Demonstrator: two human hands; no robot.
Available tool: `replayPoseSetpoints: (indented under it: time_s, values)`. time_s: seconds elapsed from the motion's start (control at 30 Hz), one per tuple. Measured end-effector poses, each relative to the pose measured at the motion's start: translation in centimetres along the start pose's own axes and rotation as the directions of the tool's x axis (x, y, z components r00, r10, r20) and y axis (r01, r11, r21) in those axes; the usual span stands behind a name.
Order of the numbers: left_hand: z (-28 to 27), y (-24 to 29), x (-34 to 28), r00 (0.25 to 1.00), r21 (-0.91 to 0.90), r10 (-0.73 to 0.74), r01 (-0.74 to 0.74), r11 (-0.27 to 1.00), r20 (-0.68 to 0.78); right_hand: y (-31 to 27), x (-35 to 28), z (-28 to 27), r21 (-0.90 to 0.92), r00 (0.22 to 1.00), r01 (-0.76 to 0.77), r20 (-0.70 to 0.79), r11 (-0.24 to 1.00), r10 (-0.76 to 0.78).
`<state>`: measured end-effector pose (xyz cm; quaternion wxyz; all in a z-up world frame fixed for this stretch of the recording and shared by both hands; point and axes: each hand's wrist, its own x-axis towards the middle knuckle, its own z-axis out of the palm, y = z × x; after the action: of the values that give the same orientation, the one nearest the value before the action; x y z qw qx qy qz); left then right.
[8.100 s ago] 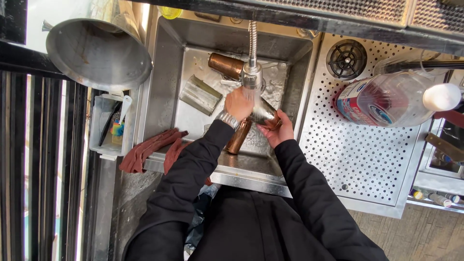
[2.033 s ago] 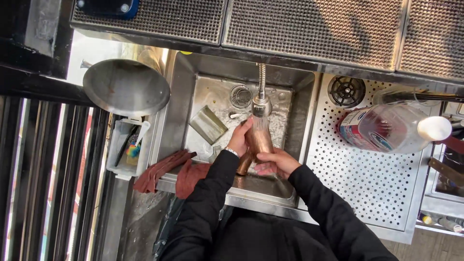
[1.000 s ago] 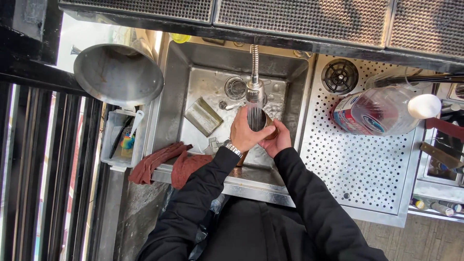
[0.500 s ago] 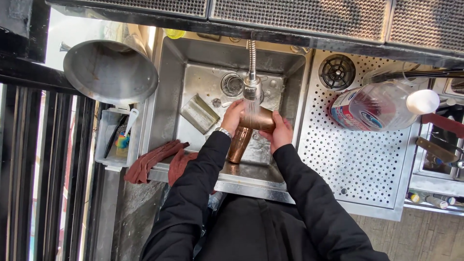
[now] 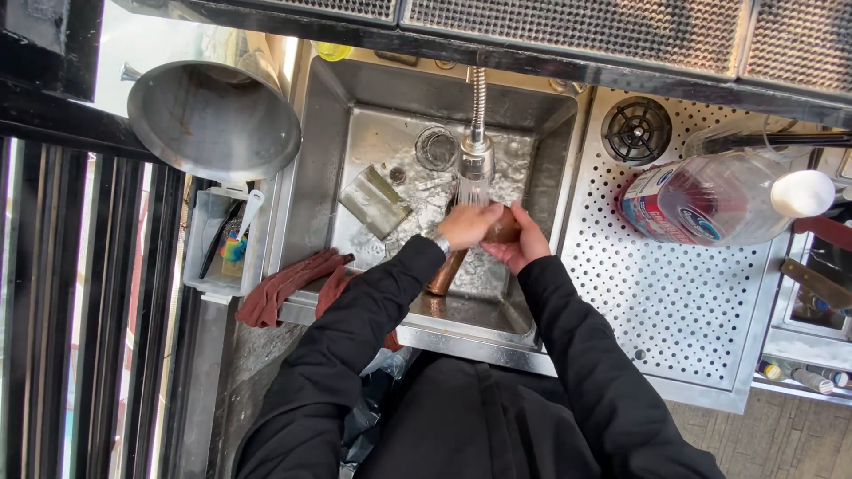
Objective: Cleaning various bar tools, shakers, and glassware in a sink.
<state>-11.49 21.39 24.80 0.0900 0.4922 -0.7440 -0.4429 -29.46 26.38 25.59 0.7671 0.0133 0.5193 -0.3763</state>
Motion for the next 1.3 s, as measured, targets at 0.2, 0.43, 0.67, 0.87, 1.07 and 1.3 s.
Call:
replayPoseSetpoints:
  time_s: [0.2, 0.43, 0.67, 0.87, 1.07, 1.3]
  values:
    - [1.2, -0.8, 2.4, 0.954, -0.889, -0.084, 0.297, 0.349, 0.286, -0.6, -0.8, 1.4, 0.156, 0.981, -0.003, 0.19, 0.988, -0.027]
    - [0.5, 0.1, 3.5, 0.906, -0.925, -0.188, 0.375, -0.063, 0.38, 0.1, 2.6, 0.7, 0.255, 0.991, 0.071, 0.088, 0.964, -0.096]
    - [5.8, -4.6, 5.2, 0.916, -0.452, 0.217, -0.045, 0.891, 0.336, -0.4, 0.2, 1.7, 0.197, 0.983, 0.018, 0.176, 0.98, -0.053]
    - [-0.2, 0.9, 2.5, 0.89, -0.913, -0.245, 0.327, -0.245, 0.384, -0.9, 1.4, 1.0, 0.231, 0.989, 0.105, 0.076, 0.967, -0.125]
    - [1.6, -0.2, 3.3, 0.886, -0.22, 0.005, 0.11, 0.969, 0.464, -0.6, 2.3, 0.5, 0.189, 0.975, 0.007, 0.215, 0.982, -0.048]
    - [1.3, 0.9, 2.5, 0.936, -0.958, -0.207, 0.268, -0.102, 0.284, -1.1, 0.7, 0.7, 0.252, 0.977, 0.102, 0.155, 0.962, -0.144]
